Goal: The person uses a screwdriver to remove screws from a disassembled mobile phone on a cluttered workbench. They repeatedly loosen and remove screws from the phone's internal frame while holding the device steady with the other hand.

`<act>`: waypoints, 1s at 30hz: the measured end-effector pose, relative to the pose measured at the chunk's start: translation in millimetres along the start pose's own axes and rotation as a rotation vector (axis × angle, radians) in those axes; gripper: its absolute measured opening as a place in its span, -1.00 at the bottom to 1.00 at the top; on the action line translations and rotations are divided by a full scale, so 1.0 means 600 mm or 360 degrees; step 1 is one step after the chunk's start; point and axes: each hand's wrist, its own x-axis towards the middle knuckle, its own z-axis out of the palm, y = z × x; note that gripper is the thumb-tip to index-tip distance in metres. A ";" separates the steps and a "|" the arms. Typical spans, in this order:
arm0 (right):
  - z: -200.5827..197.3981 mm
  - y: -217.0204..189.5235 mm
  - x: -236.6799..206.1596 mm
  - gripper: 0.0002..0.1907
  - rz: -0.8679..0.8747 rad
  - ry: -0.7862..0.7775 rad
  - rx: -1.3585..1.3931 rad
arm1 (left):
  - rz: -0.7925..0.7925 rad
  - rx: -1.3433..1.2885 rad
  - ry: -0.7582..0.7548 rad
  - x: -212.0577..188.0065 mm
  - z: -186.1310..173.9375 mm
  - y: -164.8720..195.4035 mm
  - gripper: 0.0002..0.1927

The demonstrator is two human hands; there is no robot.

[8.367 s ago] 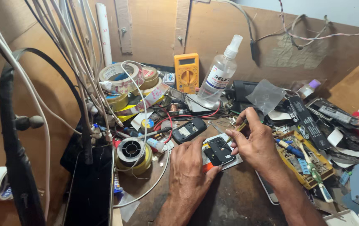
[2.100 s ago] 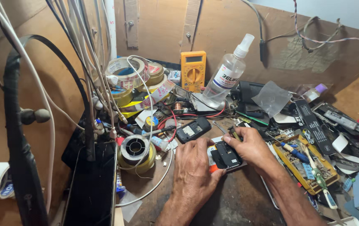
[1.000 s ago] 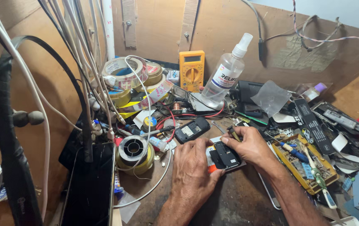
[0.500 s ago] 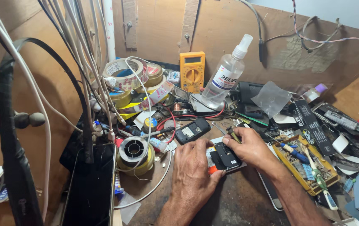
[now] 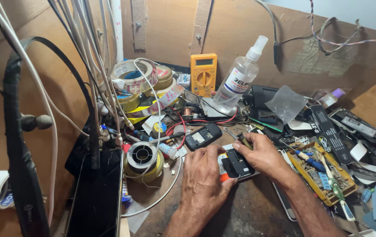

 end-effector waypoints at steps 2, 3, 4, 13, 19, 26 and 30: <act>0.000 0.003 0.000 -0.71 -0.0016 -0.0013 0.0122 | -0.0035 0.0006 -0.0014 0.001 0.001 0.000 -0.26; 0.001 0.005 0.001 -0.72 -0.0027 -0.0022 0.0186 | -0.0054 0.0013 -0.0020 0.001 0.000 0.000 -0.26; 0.001 0.006 0.000 -0.72 -0.0027 -0.0019 0.0162 | -0.0060 0.0015 -0.0023 0.001 -0.001 0.001 -0.26; -0.003 0.002 -0.002 -0.71 -0.0176 0.0068 0.0108 | -0.0148 -0.0023 -0.0066 -0.012 -0.009 0.013 -0.21; 0.003 -0.031 0.002 -0.65 -0.0174 -0.0032 -0.0020 | -0.0177 -0.0033 -0.0073 -0.012 -0.009 0.019 -0.20; 0.005 -0.048 0.009 -0.63 -0.0316 -0.0123 -0.0020 | -0.0191 -0.0001 -0.0116 -0.011 -0.014 0.018 -0.18; 0.005 -0.054 0.019 -0.59 -0.0377 -0.0129 -0.0322 | -0.0176 -0.0001 -0.0090 -0.012 -0.014 0.019 -0.16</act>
